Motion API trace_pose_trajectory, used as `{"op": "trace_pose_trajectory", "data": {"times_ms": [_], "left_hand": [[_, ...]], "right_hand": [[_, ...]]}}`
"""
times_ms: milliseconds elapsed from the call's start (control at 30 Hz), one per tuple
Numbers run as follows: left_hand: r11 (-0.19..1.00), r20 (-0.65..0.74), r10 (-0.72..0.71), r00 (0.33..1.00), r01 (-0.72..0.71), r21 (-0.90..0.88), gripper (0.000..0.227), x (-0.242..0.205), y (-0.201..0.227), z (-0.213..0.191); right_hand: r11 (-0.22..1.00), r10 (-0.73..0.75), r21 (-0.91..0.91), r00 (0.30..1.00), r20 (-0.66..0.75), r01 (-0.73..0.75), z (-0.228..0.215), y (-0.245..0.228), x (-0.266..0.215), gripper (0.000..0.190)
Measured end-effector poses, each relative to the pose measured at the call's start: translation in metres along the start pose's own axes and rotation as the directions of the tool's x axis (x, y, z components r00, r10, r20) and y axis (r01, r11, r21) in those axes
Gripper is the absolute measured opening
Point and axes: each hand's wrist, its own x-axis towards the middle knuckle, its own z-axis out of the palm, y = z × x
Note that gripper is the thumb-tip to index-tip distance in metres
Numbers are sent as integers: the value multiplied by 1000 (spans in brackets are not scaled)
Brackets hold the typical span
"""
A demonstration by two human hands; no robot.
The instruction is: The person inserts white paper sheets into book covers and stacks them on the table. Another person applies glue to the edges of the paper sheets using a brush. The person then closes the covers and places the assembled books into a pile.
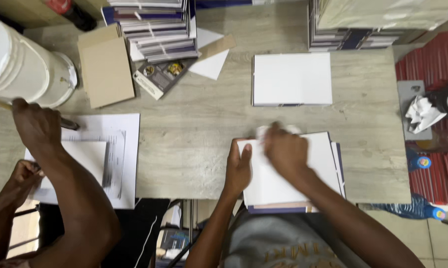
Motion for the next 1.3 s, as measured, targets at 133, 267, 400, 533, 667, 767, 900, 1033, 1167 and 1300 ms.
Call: {"op": "trace_pose_trajectory", "data": {"times_ms": [133, 267, 400, 533, 667, 767, 900, 1033, 1167, 1300], "left_hand": [[999, -59, -29, 998, 27, -38, 24, 2, 4, 1], [998, -75, -34, 997, 29, -59, 16, 15, -23, 1], [998, -58, -59, 997, 59, 13, 19, 11, 8, 3], [996, -62, -43, 997, 48, 75, 22, 22, -6, -2], [994, -68, -70, 995, 75, 79, 23, 18, 1, 1], [997, -91, -56, 994, 60, 46, 24, 17, 2, 3], [997, -107, -48, 993, 54, 48, 18, 18, -4, 2], [993, -69, 32, 997, -24, 116, 19, 24, -12, -4], [996, -47, 1, 999, 3, 85, 22, 20, -10, -4], [998, -32, -25, 999, 26, 54, 29, 19, -9, -6]], "right_hand": [[962, -176, 206, 984, -23, 177, -12, -27, -68, 31], [895, -420, 131, 904, -78, 427, -2, -52, -107, 25], [803, -559, 111, 805, -202, 585, -1, -67, -111, 27], [834, -399, 430, 916, 39, 345, 15, 23, -116, 10], [971, 60, 234, 994, -93, -37, 12, 111, -117, 26], [991, -35, 120, 969, -244, 66, 46, 71, -122, 14], [903, -322, 258, 939, -124, 344, 11, -47, -120, 32], [894, -215, 380, 971, -103, 238, 15, 19, -83, 12], [944, 221, 214, 962, 163, -253, -15, 116, -16, 21], [755, 316, 470, 882, 349, -457, -52, 157, -30, 16]]}}
